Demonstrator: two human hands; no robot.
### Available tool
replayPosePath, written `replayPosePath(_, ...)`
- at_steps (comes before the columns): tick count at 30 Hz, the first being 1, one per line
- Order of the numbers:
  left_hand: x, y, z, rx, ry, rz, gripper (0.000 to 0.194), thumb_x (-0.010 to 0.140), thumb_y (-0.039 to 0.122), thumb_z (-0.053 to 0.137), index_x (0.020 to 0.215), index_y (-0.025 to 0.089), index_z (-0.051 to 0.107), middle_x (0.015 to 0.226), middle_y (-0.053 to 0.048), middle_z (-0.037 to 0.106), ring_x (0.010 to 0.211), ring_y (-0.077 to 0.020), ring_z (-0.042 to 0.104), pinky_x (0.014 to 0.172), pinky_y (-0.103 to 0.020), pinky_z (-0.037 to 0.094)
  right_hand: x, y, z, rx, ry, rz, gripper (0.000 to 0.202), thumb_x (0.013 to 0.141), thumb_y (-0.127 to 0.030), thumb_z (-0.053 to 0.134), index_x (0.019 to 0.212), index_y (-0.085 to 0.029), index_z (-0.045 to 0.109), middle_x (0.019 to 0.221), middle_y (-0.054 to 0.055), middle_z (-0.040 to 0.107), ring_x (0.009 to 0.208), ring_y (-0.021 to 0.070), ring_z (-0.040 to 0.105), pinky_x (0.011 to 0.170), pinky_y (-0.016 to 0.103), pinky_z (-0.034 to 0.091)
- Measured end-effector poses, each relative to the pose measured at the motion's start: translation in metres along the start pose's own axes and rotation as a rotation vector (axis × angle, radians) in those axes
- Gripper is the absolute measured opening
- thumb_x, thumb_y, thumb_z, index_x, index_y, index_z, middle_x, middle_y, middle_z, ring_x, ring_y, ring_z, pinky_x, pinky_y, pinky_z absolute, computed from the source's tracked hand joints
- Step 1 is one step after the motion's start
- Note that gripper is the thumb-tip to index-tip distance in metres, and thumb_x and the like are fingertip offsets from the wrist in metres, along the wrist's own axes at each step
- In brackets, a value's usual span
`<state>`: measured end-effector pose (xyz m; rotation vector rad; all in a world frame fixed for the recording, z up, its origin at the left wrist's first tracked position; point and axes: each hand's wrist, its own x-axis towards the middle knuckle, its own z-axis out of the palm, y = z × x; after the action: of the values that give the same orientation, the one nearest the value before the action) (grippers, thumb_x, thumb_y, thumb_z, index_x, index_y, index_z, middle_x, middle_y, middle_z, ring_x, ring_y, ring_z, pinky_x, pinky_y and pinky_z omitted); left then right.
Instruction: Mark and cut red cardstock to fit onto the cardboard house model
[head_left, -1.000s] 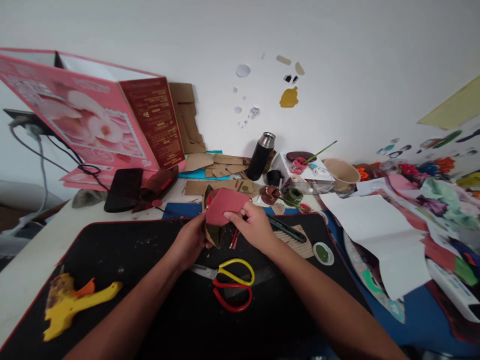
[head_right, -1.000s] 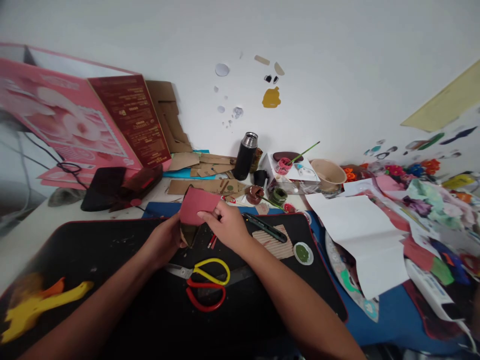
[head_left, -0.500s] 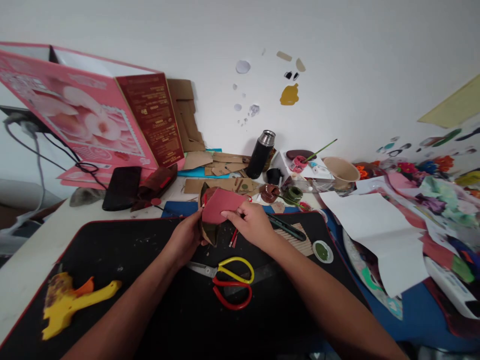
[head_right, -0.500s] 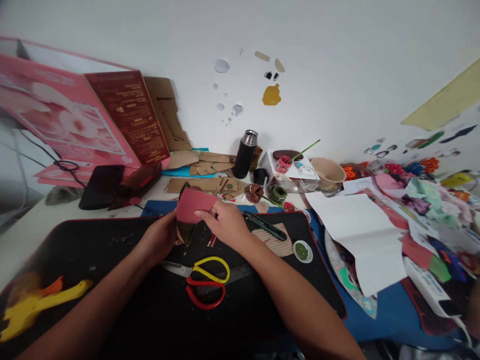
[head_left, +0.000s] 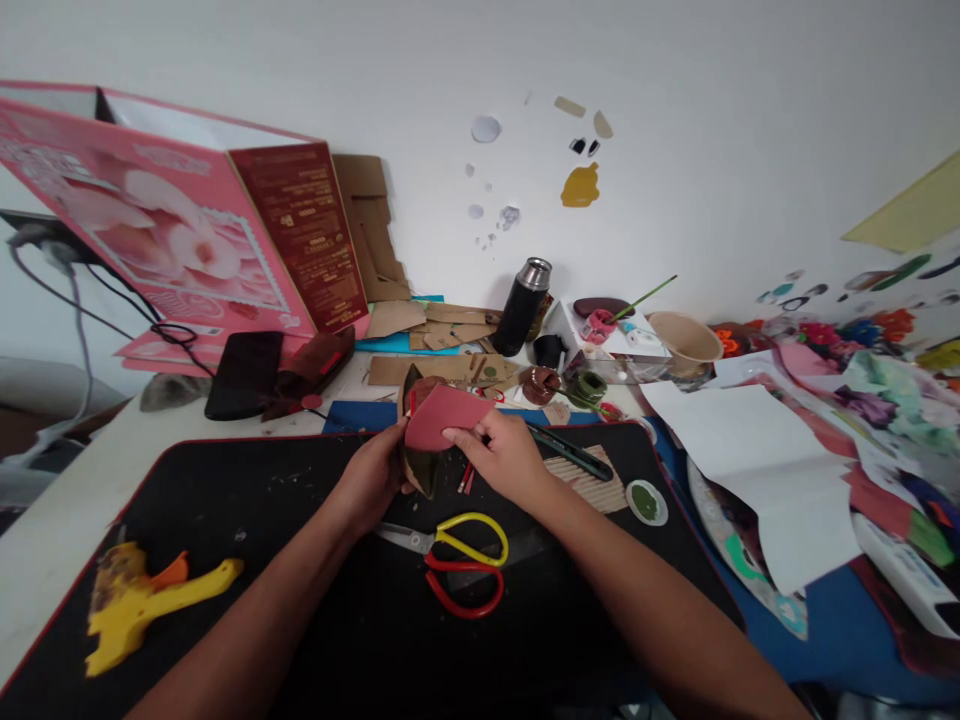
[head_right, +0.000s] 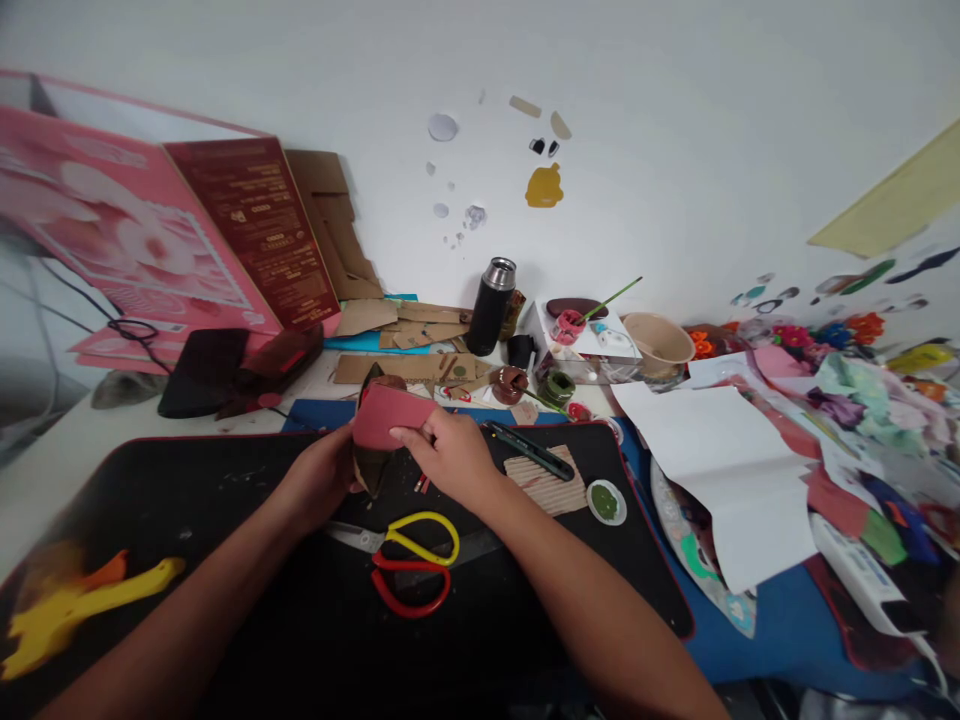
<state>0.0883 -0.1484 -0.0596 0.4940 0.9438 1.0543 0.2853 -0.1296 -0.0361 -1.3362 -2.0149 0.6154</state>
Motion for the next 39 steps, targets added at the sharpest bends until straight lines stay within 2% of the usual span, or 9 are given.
replayPosePath(3, 0.001, 0.001, -0.001, -0.046, -0.007, -0.04, 0.031, 0.081, 0.045, 0.084, 0.083, 0.015, 0.073, 0.062, 0.0, 0.065, 0.047, -0.0124, 0.05, 0.041, -0.023, 0.034, -0.002, 0.002, 0.001, 0.049, 0.001, 0.014, 0.039, 0.1, -0.042, 0.072, 0.073, -0.023, 0.05, 0.059, -0.006, 0.055, 0.054, 0.0136, 0.05, 0.059, 0.026, 0.033)
replayPosePath(7, 0.001, 0.004, -0.004, -0.106, -0.038, -0.094, 0.027, 0.087, 0.042, 0.079, 0.096, 0.016, 0.077, 0.078, -0.005, 0.075, 0.058, -0.0163, 0.061, 0.049, -0.025, 0.043, -0.001, 0.003, 0.0, 0.136, 0.011, 0.037, 0.037, 0.099, -0.044, 0.069, 0.075, -0.024, 0.049, 0.057, -0.007, 0.05, 0.053, 0.0135, 0.047, 0.057, 0.027, 0.031)
replayPosePath(12, -0.001, 0.008, -0.012, -0.079, -0.178, -0.067, 0.025, 0.083, 0.035, 0.08, 0.097, 0.014, 0.079, 0.092, -0.012, 0.079, 0.074, -0.0221, 0.07, 0.066, -0.031, 0.055, 0.004, -0.003, -0.003, 0.123, 0.032, 0.059, 0.038, 0.096, -0.044, 0.071, 0.074, -0.025, 0.046, 0.058, -0.007, 0.05, 0.055, 0.0142, 0.048, 0.06, 0.028, 0.034)
replayPosePath(17, -0.003, 0.007, -0.016, -0.006, -0.236, 0.019, 0.04, 0.077, 0.031, 0.088, 0.113, 0.018, 0.078, 0.094, -0.009, 0.078, 0.075, -0.0206, 0.069, 0.072, -0.031, 0.056, 0.007, -0.007, -0.006, 0.14, 0.057, 0.061, 0.036, 0.096, -0.045, 0.069, 0.076, -0.025, 0.047, 0.058, -0.007, 0.048, 0.055, 0.0145, 0.047, 0.06, 0.028, 0.034)
replayPosePath(19, -0.003, 0.005, -0.015, 0.012, -0.217, 0.027, 0.041, 0.076, 0.03, 0.088, 0.114, 0.018, 0.077, 0.092, -0.008, 0.076, 0.072, -0.0191, 0.067, 0.07, -0.03, 0.054, 0.007, -0.007, -0.006, 0.164, 0.055, 0.051, 0.036, 0.096, -0.045, 0.068, 0.075, -0.025, 0.046, 0.058, -0.007, 0.047, 0.054, 0.0144, 0.045, 0.059, 0.029, 0.032)
replayPosePath(23, -0.003, 0.0, -0.007, 0.017, -0.114, 0.071, 0.03, 0.073, 0.023, 0.087, 0.1, 0.016, 0.078, 0.086, -0.004, 0.074, 0.067, -0.0157, 0.063, 0.062, -0.027, 0.051, 0.008, -0.009, -0.004, 0.21, 0.053, 0.052, 0.04, 0.094, -0.046, 0.069, 0.072, -0.025, 0.042, 0.058, -0.007, 0.046, 0.055, 0.0143, 0.044, 0.059, 0.029, 0.032)
replayPosePath(30, -0.005, 0.001, 0.006, -0.09, 0.01, 0.03, 0.028, 0.066, 0.019, 0.081, 0.093, 0.012, 0.079, 0.082, -0.007, 0.076, 0.063, -0.0169, 0.064, 0.053, -0.026, 0.051, 0.007, -0.013, -0.001, 0.397, 0.019, 0.103, 0.025, 0.094, -0.046, 0.071, 0.097, -0.024, 0.06, 0.063, -0.009, 0.047, 0.06, 0.0151, 0.047, 0.063, 0.028, 0.038)
replayPosePath(35, -0.001, 0.003, 0.003, -0.111, 0.091, 0.055, 0.022, 0.068, 0.02, 0.075, 0.088, 0.012, 0.076, 0.083, -0.008, 0.076, 0.064, -0.0177, 0.065, 0.053, -0.027, 0.053, -0.007, -0.001, 0.008, 0.555, 0.064, 0.212, 0.031, 0.094, -0.054, 0.07, 0.096, -0.023, 0.061, 0.063, -0.01, 0.04, 0.058, 0.0137, 0.043, 0.059, 0.027, 0.038)
replayPosePath(39, -0.001, -0.002, 0.004, -0.073, 0.104, 0.115, 0.024, 0.065, 0.018, 0.076, 0.088, 0.012, 0.074, 0.079, -0.007, 0.073, 0.061, -0.0169, 0.062, 0.05, -0.027, 0.05, -0.02, 0.004, 0.015, 0.711, -0.116, 0.373, 0.046, 0.094, -0.064, 0.067, 0.11, -0.022, 0.062, 0.058, -0.012, 0.044, 0.046, 0.012, 0.041, 0.047, 0.025, 0.035)
